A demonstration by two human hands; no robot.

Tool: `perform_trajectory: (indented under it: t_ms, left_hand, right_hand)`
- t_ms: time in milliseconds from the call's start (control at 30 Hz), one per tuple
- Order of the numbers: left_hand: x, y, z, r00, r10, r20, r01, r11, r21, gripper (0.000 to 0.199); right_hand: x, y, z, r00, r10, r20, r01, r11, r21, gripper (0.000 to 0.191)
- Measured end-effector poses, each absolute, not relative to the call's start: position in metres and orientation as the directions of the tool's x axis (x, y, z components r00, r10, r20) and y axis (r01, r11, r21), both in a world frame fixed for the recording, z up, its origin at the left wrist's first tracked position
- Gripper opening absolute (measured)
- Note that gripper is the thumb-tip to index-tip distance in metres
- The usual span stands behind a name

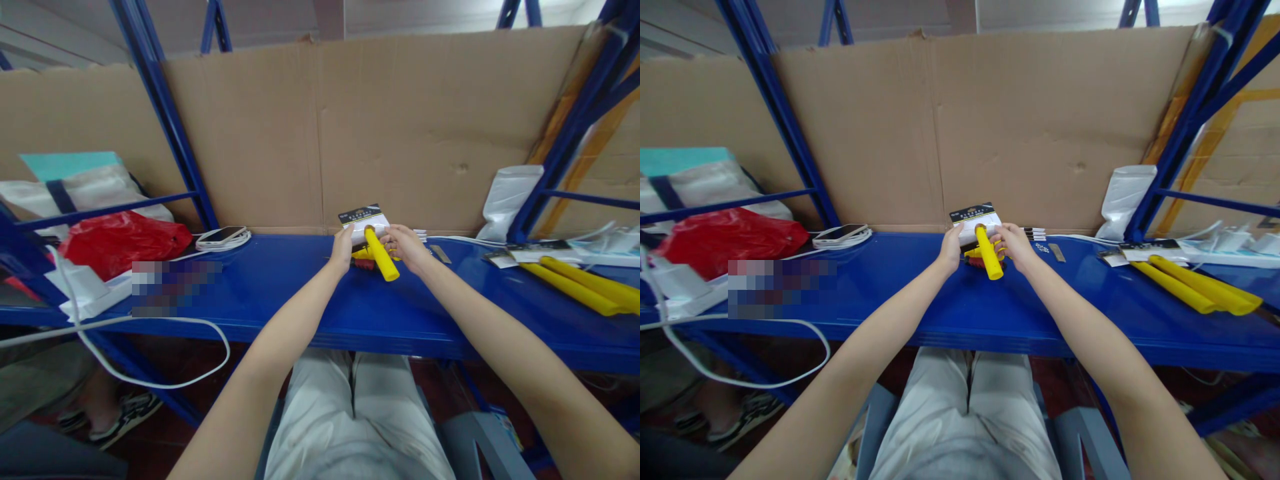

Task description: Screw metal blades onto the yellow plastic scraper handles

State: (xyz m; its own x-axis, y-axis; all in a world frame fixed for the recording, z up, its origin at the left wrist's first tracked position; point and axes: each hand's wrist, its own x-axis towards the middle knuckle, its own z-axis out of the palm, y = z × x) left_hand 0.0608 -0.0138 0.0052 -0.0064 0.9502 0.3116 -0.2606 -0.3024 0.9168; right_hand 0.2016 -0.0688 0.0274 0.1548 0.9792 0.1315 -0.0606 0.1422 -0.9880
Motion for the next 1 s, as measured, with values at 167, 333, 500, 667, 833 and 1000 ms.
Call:
perform_trajectory:
  t_ms: [167,333,500,667,833,1000]
  left_hand:
    - [0.061,-0.014,0.007,-0.052,0.968,0.245,-0.340,-0.247,0.907,0.036]
    - [0.059,-0.010,0.010,-0.067,0.982,0.178,-0.410,-0.190,0.892,0.041]
    - [0.048,-0.009,0.013,-0.004,0.987,0.163,-0.398,-0.151,0.905,0.053]
    - [0.044,-0.009,0.014,-0.059,0.990,0.127,-0.357,-0.140,0.923,0.052]
    - [0.047,-0.007,0.013,-0.080,0.992,0.099,-0.505,-0.126,0.854,0.047]
    - [0.047,-0.006,0.012,-0.065,0.994,0.086,-0.672,-0.107,0.733,0.038]
  right_hand:
    - [0.204,-0.071,0.027,0.114,0.982,0.148,-0.076,0.157,-0.985,0.025]
    - [0.201,-0.073,0.029,0.117,0.982,0.147,-0.107,0.160,-0.981,0.025]
    - [0.200,-0.074,0.030,0.130,0.978,0.163,-0.098,0.176,-0.980,0.028]
    - [0.199,-0.072,0.026,0.133,0.977,0.169,-0.082,0.181,-0.980,0.030]
    - [0.197,-0.070,0.024,0.122,0.971,0.207,-0.047,0.214,-0.976,0.038]
    - [0.196,-0.071,0.024,0.146,0.972,0.186,-0.026,0.192,-0.981,0.034]
